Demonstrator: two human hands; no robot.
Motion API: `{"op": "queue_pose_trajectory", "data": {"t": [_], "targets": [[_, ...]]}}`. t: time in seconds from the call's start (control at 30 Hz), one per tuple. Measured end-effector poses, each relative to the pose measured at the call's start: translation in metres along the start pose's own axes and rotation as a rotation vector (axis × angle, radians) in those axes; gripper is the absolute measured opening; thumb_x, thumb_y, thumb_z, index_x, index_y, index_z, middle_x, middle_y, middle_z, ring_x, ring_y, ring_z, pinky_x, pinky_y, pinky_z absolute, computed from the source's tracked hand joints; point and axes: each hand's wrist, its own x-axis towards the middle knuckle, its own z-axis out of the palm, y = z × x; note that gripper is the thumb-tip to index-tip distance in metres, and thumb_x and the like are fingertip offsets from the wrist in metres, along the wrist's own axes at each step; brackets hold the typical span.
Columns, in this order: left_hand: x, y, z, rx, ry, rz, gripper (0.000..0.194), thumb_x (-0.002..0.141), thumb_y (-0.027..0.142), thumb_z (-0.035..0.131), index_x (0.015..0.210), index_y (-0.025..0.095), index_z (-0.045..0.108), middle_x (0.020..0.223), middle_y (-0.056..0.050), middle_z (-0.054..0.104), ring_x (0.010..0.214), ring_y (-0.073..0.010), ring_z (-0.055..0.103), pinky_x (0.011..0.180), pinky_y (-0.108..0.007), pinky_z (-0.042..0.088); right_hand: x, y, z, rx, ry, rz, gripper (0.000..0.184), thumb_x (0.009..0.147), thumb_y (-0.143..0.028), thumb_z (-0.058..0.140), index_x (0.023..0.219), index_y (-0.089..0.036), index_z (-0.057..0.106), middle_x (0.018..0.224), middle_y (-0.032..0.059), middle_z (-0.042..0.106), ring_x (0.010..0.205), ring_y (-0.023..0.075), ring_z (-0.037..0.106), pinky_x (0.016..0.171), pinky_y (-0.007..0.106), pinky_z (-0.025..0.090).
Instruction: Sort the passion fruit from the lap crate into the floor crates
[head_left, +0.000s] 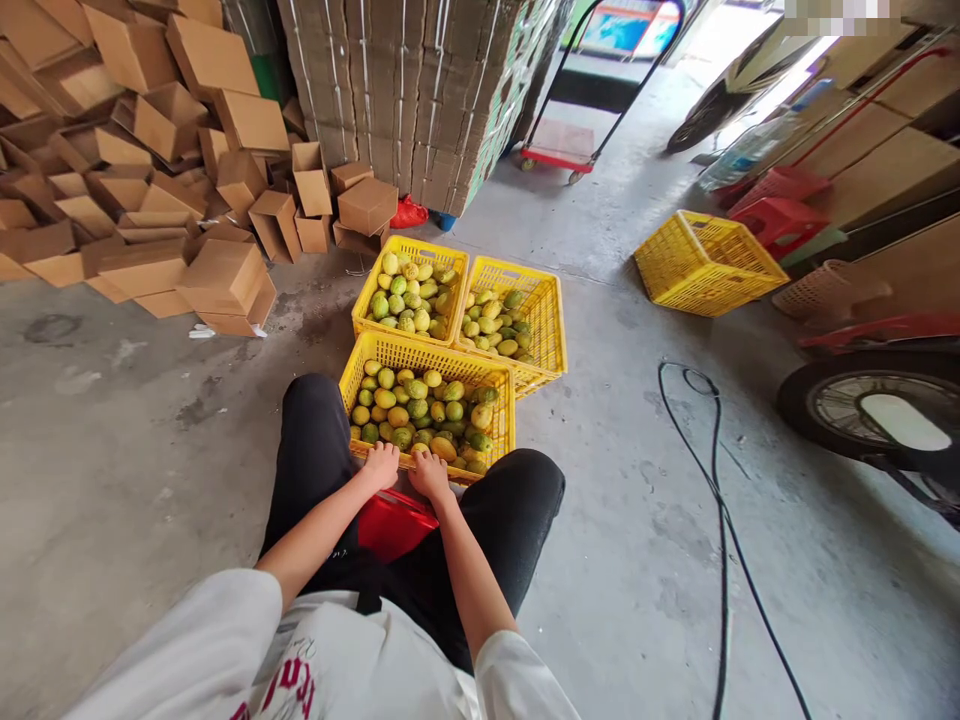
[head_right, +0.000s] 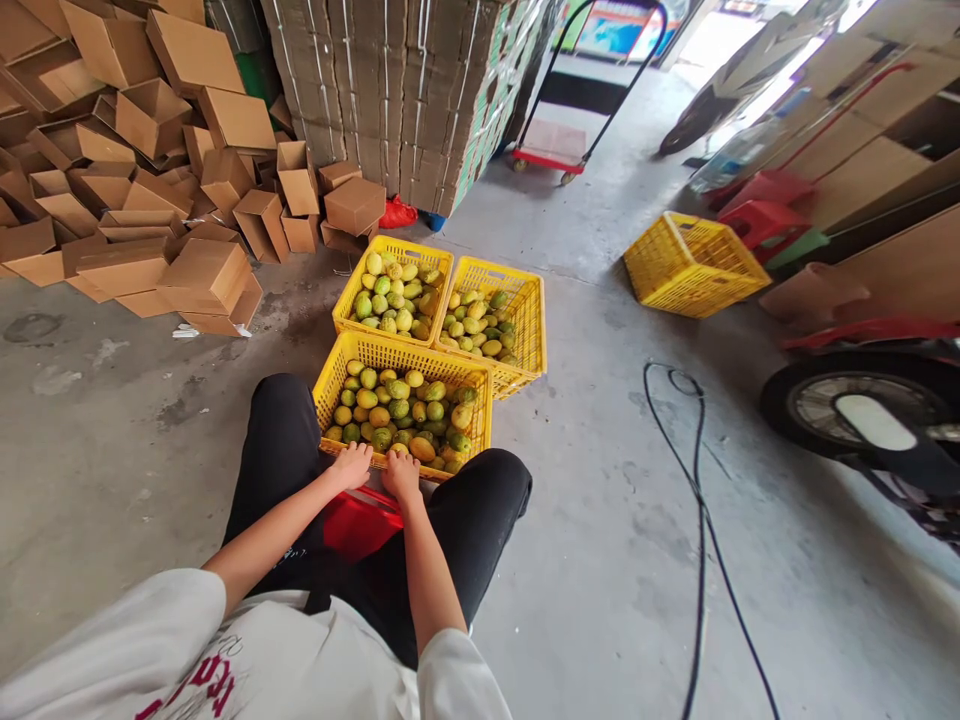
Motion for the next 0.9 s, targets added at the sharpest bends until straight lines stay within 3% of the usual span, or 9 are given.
{"op": "queue_pose_trajectory", "data": {"t": [0.27,0.5,0.63,0.9], "targets": [[0.004,-0.006,0.004,0.043,0.027,0.019,0.036,0.073,0.007,0.078,0.104,0.02,0.065,0.133,-0.029,0.071,0.15,-0.0562,0.053,0.135,-0.075,0.024,-0.001,-0.001,-0.002,0.005,-0.007,-0.001,0.041,0.111,-0.02,0.055,0.151,-0.017,0.067,0.158,0.0198,0.068,0.147,0.0344,0.063,0.116,0.042,0.043],[0.007,-0.01,0.008,0.1,0.055,0.058,0.036,0.074,0.007,0.077,0.103,0.023,0.063,0.125,-0.022,0.075,0.146,-0.0489,0.061,0.143,-0.068,0.009,0.0,-0.002,-0.005,0.011,-0.025,-0.002,0.041,0.111,-0.02,0.056,0.15,-0.015,0.068,0.157,0.0207,0.069,0.147,0.0357,0.063,0.117,0.043,0.043],[0.01,-0.009,0.005,0.24,-0.031,0.045,0.035,0.081,0.006,0.073,0.113,0.018,0.068,0.139,-0.027,0.072,0.15,-0.0471,0.06,0.142,-0.068,0.013,0.0,-0.004,-0.005,0.023,-0.026,0.008,0.042,0.111,-0.02,0.055,0.15,-0.014,0.068,0.157,0.0214,0.069,0.148,0.0351,0.062,0.118,0.043,0.042],[0.022,0.0,-0.006,0.531,-0.206,0.003,0.046,0.096,0.008,0.072,0.141,0.011,0.069,0.156,-0.024,0.068,0.155,-0.0379,0.059,0.136,-0.058,0.035,0.004,-0.004,-0.009,0.03,-0.046,0.024,0.048,0.106,-0.013,0.056,0.152,-0.016,0.07,0.152,0.02,0.072,0.146,0.0344,0.064,0.116,0.044,0.043]]}}
